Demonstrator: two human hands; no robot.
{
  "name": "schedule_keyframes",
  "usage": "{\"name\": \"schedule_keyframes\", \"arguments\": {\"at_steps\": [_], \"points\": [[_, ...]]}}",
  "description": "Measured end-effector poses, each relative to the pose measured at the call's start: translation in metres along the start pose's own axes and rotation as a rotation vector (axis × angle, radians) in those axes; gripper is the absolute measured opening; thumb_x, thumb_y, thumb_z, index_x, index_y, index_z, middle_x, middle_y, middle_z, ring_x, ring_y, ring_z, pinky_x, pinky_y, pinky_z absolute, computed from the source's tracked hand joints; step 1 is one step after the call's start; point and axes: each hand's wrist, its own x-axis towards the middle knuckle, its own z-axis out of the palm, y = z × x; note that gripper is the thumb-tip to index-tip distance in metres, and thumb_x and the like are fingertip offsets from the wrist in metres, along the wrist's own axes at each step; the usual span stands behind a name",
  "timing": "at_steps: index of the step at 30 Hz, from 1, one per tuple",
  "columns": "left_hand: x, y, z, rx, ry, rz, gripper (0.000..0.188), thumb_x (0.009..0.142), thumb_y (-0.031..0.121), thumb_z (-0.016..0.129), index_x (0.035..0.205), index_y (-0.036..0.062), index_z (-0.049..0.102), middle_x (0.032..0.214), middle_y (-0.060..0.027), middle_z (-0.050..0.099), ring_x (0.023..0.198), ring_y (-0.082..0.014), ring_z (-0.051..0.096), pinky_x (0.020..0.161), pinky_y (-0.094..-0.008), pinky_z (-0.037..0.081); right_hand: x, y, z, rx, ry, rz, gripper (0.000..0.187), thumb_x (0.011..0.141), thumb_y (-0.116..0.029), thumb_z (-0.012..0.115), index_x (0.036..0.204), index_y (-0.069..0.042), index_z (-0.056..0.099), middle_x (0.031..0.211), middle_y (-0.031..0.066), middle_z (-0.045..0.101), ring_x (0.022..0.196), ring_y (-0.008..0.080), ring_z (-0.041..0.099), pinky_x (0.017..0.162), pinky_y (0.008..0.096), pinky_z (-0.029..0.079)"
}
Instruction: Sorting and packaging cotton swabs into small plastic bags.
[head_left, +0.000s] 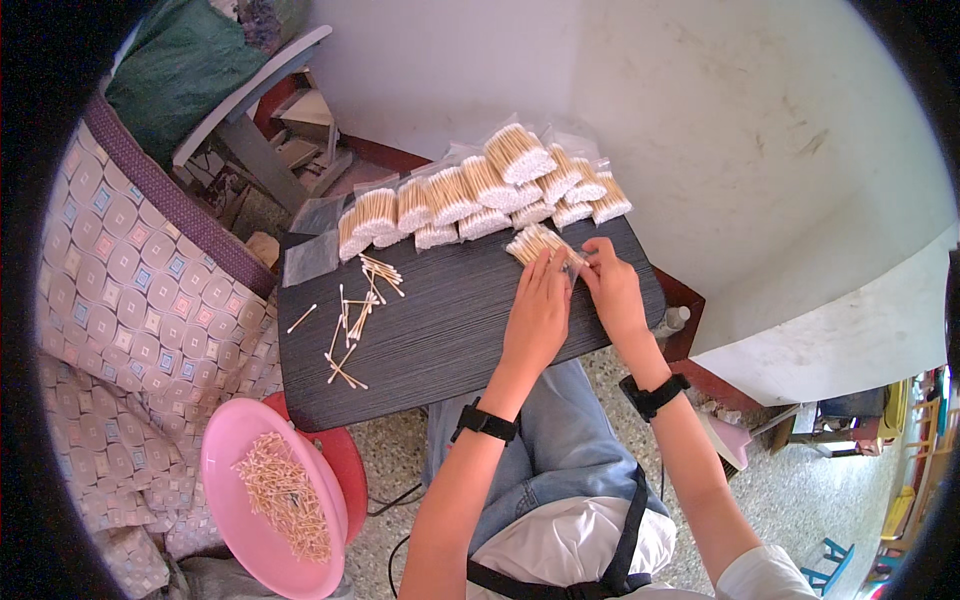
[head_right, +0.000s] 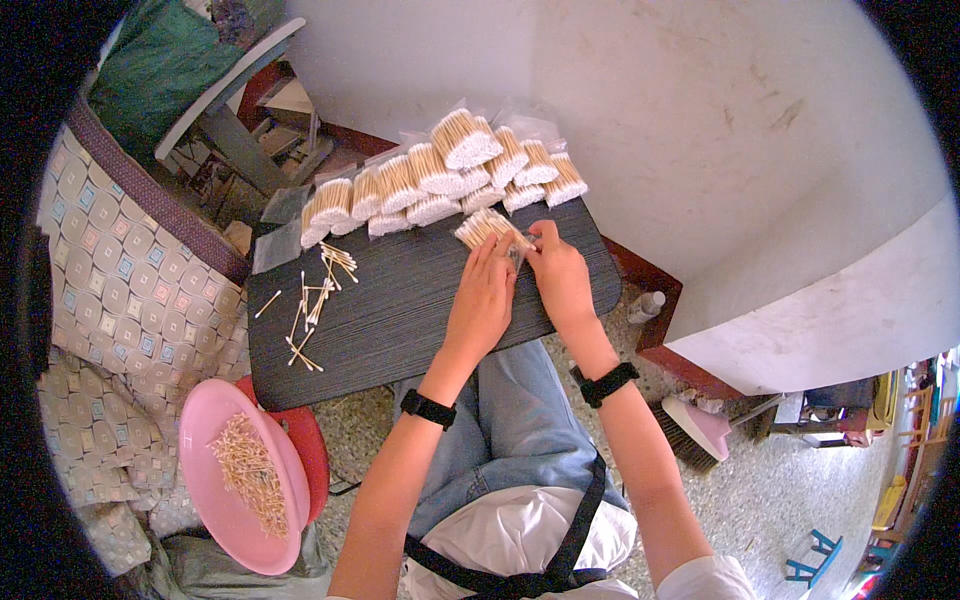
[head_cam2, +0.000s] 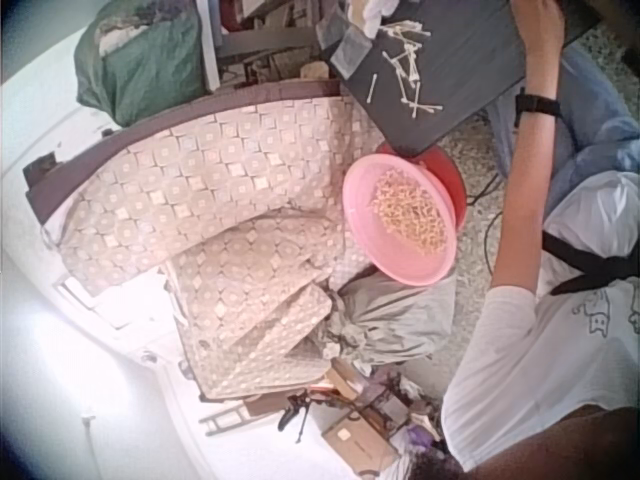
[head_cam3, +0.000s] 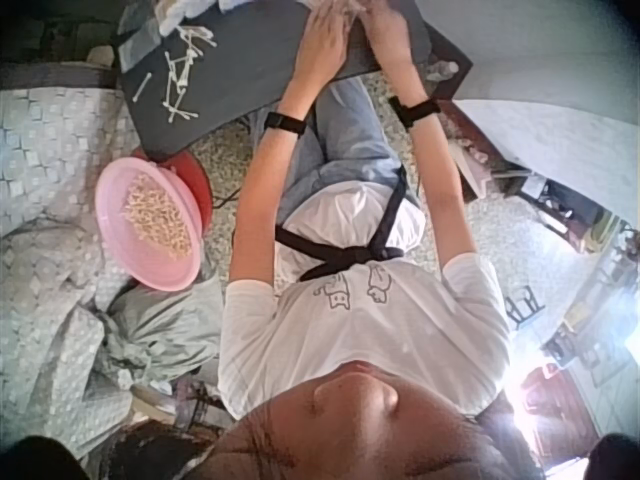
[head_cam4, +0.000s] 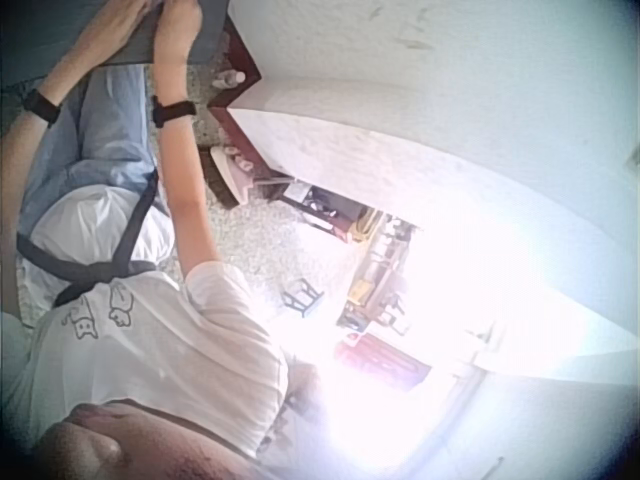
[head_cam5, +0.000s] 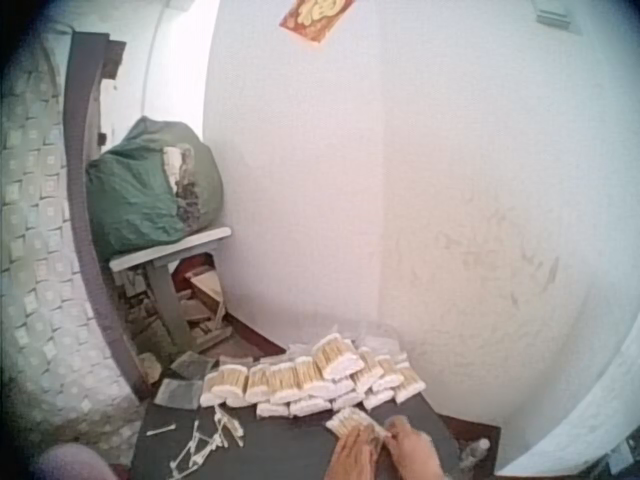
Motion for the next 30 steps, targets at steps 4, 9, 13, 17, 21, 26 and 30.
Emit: {"name": "schedule_keyframes", "arguments": {"at_steps": [4,9,13,17,21,26,30], "points": [[-0.001,0.000,-0.002,-0.019,-0.002,0.000,0.010,0.093,0.002,0.049,0.100,-0.0007,0.043,0.137,-0.0205,0.044,0.129,-0.0423,0.039,0.108,-0.0483,0.033,0.004,0.004,-0.015,0.155,-0.045,-0.065,0.035,0.081,-0.007,0.068,0.114,-0.002,0.056,0.081,0.0144,0.065,0.069,0.0263,0.063,0.061,0.0353,0.049],[0.001,0.000,-0.003,-0.074,0.000,-0.006,0.008,0.094,0.004,0.047,0.099,0.0001,0.043,0.136,-0.0203,0.045,0.128,-0.0424,0.040,0.108,-0.0483,0.033,0.014,0.009,-0.025,0.224,-0.215,0.027,0.026,0.080,-0.008,0.070,0.103,0.002,0.064,0.083,0.0136,0.067,0.068,0.0221,0.063,0.062,0.0310,0.049],[0.000,-0.001,-0.004,-0.080,-0.003,-0.006,0.007,0.094,0.005,0.046,0.098,0.0004,0.042,0.136,-0.0206,0.046,0.128,-0.0422,0.040,0.108,-0.0481,0.033,0.021,0.008,-0.026,0.219,-0.203,-0.062,0.018,0.080,-0.008,0.070,0.093,0.003,0.065,0.085,0.0151,0.068,0.067,0.0218,0.064,0.062,0.0303,0.049],[0.001,-0.001,-0.004,-0.091,0.009,0.004,0.006,0.095,0.005,0.046,0.097,0.0007,0.042,0.135,-0.0207,0.047,0.127,-0.0433,0.041,0.107,-0.0481,0.033,0.024,0.009,-0.020,0.165,-0.216,0.011,0.016,0.079,-0.008,0.071,0.090,0.002,0.064,0.081,0.0152,0.067,0.066,0.0218,0.064,0.062,0.0307,0.049],[0.001,-0.001,-0.005,-0.123,0.015,-0.019,0.006,0.095,0.005,0.046,0.097,0.0009,0.041,0.133,-0.0211,0.049,0.126,-0.0445,0.041,0.106,-0.0485,0.034,0.022,0.007,-0.017,0.201,-0.188,0.091,0.016,0.077,-0.006,0.072,0.088,0.001,0.064,0.079,0.0148,0.066,0.067,0.0214,0.064,0.062,0.0305,0.049],[0.000,-0.001,-0.005,-0.164,0.024,-0.028,0.006,0.095,0.005,0.045,0.097,0.0011,0.041,0.133,-0.0215,0.049,0.126,-0.0444,0.041,0.106,-0.0486,0.034,0.019,0.006,-0.024,0.247,-0.168,0.002,0.014,0.076,-0.005,0.071,0.087,0.001,0.064,0.078,0.0151,0.066,0.068,0.0241,0.064,0.063,0.0329,0.049],[0.001,-0.002,-0.005,-0.152,0.016,-0.022,0.006,0.096,0.006,0.044,0.097,0.0020,0.040,0.132,-0.0210,0.050,0.127,-0.0436,0.041,0.105,-0.0482,0.035,0.026,0.011,-0.025,0.098,-0.192,-0.088,0.015,0.076,-0.004,0.069,0.089,0.001,0.065,0.079,0.0160,0.066,0.071,0.0297,0.065,0.065,0.0363,0.050]]}}
